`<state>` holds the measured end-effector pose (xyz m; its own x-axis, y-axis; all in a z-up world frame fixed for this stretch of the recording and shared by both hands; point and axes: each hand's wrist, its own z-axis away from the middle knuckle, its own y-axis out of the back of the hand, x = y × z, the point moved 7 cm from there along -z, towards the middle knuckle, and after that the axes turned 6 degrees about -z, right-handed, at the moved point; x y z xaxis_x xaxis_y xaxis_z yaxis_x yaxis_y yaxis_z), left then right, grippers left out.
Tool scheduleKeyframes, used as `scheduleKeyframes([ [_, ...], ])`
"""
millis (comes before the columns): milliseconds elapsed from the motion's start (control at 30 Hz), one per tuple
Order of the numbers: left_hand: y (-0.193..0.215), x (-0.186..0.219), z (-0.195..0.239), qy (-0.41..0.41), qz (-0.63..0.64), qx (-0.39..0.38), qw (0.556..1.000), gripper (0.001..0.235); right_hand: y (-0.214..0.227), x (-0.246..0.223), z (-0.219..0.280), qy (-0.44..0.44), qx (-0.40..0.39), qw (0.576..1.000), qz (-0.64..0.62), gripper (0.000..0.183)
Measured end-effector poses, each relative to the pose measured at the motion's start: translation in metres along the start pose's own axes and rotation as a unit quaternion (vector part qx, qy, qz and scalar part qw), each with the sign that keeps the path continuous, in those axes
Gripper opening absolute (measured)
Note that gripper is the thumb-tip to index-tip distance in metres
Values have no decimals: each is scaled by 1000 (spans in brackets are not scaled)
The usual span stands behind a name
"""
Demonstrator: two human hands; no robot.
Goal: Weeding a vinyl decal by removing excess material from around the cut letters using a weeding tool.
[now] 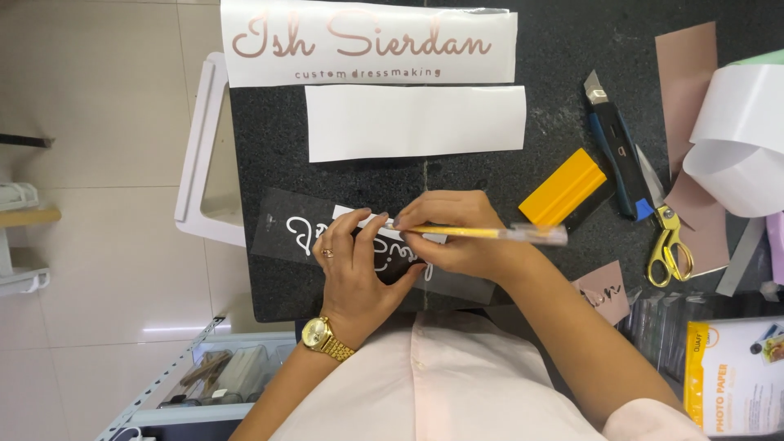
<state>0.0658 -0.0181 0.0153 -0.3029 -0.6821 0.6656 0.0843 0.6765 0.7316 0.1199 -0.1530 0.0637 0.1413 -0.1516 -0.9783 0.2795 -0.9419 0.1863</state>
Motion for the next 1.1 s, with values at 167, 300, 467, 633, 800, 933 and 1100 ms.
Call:
scheduleKeyframes([
  [167,0,-2,1,12,-1,6,1000,77,4,0,-3,8,17,1000,-25,10],
  [300,4,0,0,12,10,16,1000,78,23,32,8,-19,105,992,-60,7],
  [467,3,-1,1,11,8,15,1000,86,10,63,28,-46,103,992,-49,9],
  [633,1,-3,3,16,1,14,1000,90,0,57,18,0,49,998,-36,7],
  [800,1,-5,3,24,14,21,999,91,-8,59,22,61,9,998,14,20],
  [933,2,-5,3,24,11,15,1000,90,-10,54,20,82,10,997,2,21],
  [1100,2,-6,3,23,15,9,1000,92,-11,51,19,91,5,996,10,21],
])
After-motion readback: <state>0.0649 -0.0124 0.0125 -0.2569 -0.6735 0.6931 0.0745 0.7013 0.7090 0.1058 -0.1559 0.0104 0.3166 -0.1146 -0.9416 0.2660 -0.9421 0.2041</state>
